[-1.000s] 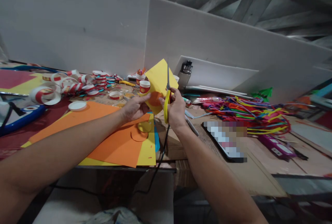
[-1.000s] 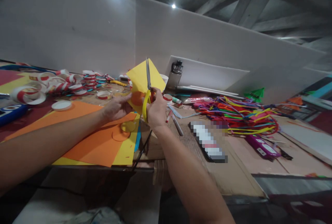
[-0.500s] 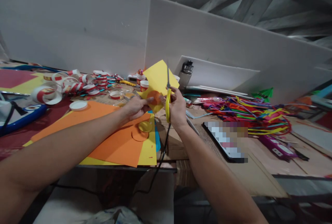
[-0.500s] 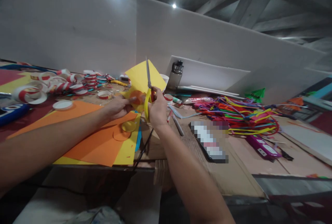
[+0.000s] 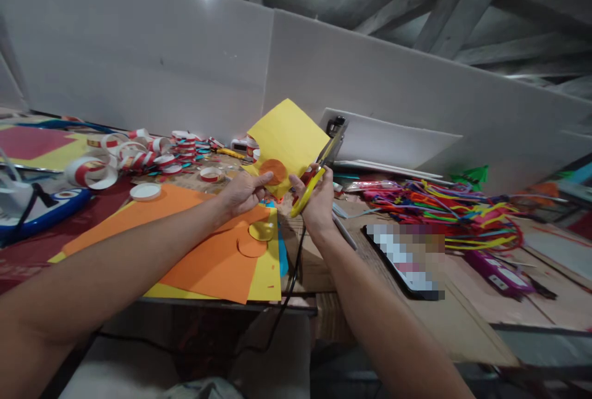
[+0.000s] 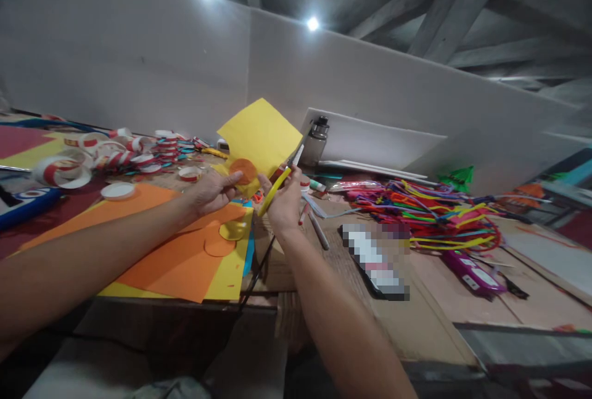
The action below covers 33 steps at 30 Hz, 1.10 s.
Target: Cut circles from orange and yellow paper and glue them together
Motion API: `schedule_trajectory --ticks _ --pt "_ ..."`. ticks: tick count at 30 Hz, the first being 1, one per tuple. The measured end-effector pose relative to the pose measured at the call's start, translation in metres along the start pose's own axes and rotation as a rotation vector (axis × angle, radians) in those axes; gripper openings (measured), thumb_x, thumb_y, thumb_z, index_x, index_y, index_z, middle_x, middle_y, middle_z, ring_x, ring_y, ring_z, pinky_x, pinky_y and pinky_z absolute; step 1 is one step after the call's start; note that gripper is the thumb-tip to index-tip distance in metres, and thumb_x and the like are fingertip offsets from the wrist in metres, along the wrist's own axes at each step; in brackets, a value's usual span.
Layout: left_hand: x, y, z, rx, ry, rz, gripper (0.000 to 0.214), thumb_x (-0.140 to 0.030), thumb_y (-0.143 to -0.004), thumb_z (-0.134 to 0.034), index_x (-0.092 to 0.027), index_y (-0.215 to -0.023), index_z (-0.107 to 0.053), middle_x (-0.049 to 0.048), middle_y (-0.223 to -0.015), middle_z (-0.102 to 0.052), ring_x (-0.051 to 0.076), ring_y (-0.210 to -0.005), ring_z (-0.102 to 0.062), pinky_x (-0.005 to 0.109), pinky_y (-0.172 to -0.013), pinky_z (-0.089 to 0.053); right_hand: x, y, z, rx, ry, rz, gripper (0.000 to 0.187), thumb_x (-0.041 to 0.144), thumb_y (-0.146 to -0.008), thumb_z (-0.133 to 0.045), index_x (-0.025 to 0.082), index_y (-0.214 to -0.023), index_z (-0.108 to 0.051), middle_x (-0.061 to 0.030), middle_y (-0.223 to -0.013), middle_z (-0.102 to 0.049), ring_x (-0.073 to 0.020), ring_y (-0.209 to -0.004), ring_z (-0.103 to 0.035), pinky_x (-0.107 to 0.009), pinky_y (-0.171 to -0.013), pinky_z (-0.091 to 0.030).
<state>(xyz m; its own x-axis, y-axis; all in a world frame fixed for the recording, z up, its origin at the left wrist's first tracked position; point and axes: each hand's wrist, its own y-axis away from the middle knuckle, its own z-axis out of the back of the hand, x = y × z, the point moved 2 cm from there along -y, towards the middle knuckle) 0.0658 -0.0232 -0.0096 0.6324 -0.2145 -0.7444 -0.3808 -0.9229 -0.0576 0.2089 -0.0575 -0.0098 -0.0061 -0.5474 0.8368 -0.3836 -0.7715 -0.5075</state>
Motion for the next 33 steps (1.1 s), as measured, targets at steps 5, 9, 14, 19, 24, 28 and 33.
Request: schedule_trajectory --ticks 5,9,14,19,24,28,33 --pt "0.003 -0.002 0.002 0.031 -0.01 0.019 0.013 0.001 -0.079 -0.068 -0.009 -0.086 -0.073 0.0078 -0.084 -0.077 0.016 -0.072 -0.071 0.028 -0.07 -0.059 -0.001 0.003 0.0 0.039 0.003 0.004 0.06 0.033 -0.066 -0.082 0.029 -0.111 -0.043 -0.0001 -0.116 -0.061 -0.0133 -0.097 -0.067 -0.024 -0.075 -0.059" --pt "0.005 -0.002 0.004 -0.005 -0.018 0.027 0.013 0.002 -0.078 -0.068 -0.01 -0.079 -0.072 0.0061 -0.078 -0.076 0.014 -0.067 -0.07 0.022 -0.059 -0.056 0.0 0.004 0.001 0.039 0.008 0.011 0.057 0.035 -0.07 -0.08 0.028 -0.112 -0.043 -0.0029 -0.117 -0.059 -0.0145 -0.097 -0.067 -0.022 -0.067 -0.058" --pt "0.005 -0.002 0.004 0.044 -0.038 -0.027 0.013 -0.001 -0.073 -0.075 -0.011 -0.082 -0.072 0.0066 -0.082 -0.077 0.015 -0.069 -0.071 0.026 -0.065 -0.058 -0.001 0.003 0.001 0.056 0.075 0.012 0.055 0.04 -0.074 -0.075 0.028 -0.116 -0.042 -0.0055 -0.122 -0.057 -0.015 -0.096 -0.066 -0.022 -0.064 -0.056" --pt "-0.005 -0.008 0.007 0.0 -0.004 -0.065 0.017 0.0 -0.077 -0.07 -0.01 -0.09 -0.072 0.008 -0.088 -0.078 0.017 -0.077 -0.074 0.032 -0.08 -0.06 0.005 0.002 -0.002 0.119 0.16 0.007 0.048 0.038 -0.083 -0.062 0.027 -0.125 -0.04 -0.0042 -0.106 -0.059 -0.0153 -0.085 -0.064 -0.027 -0.067 -0.056" --pt "-0.027 -0.015 0.007 -0.122 0.156 -0.139 0.026 0.002 -0.083 -0.063 -0.012 -0.103 -0.07 0.0055 -0.086 -0.078 0.014 -0.079 -0.074 0.025 -0.08 -0.06 0.012 0.003 -0.002 0.165 0.337 0.102 0.05 0.031 -0.082 -0.06 0.024 -0.127 -0.041 -0.0033 -0.095 -0.058 -0.0174 -0.085 -0.06 -0.035 -0.081 -0.054" --pt "-0.04 -0.015 0.004 -0.162 0.246 -0.123 0.026 -0.004 -0.087 -0.063 -0.01 -0.112 -0.067 0.0079 -0.086 -0.078 0.015 -0.073 -0.074 0.023 -0.072 -0.061 0.011 0.007 -0.003 0.295 0.411 0.075 0.04 0.045 -0.087 -0.059 0.022 -0.118 -0.049 -0.0041 -0.093 -0.06 -0.0187 -0.084 -0.059 -0.035 -0.08 -0.052" --pt "-0.047 -0.013 0.002 -0.12 0.287 -0.183 0.025 -0.008 -0.091 -0.06 -0.015 -0.114 -0.068 0.0062 -0.088 -0.079 0.014 -0.072 -0.074 0.025 -0.075 -0.06 0.01 0.012 -0.003 0.376 0.51 0.04 0.044 0.057 -0.089 -0.056 0.021 -0.115 -0.055 -0.0067 -0.101 -0.065 -0.0221 -0.092 -0.062 -0.037 -0.086 -0.049"
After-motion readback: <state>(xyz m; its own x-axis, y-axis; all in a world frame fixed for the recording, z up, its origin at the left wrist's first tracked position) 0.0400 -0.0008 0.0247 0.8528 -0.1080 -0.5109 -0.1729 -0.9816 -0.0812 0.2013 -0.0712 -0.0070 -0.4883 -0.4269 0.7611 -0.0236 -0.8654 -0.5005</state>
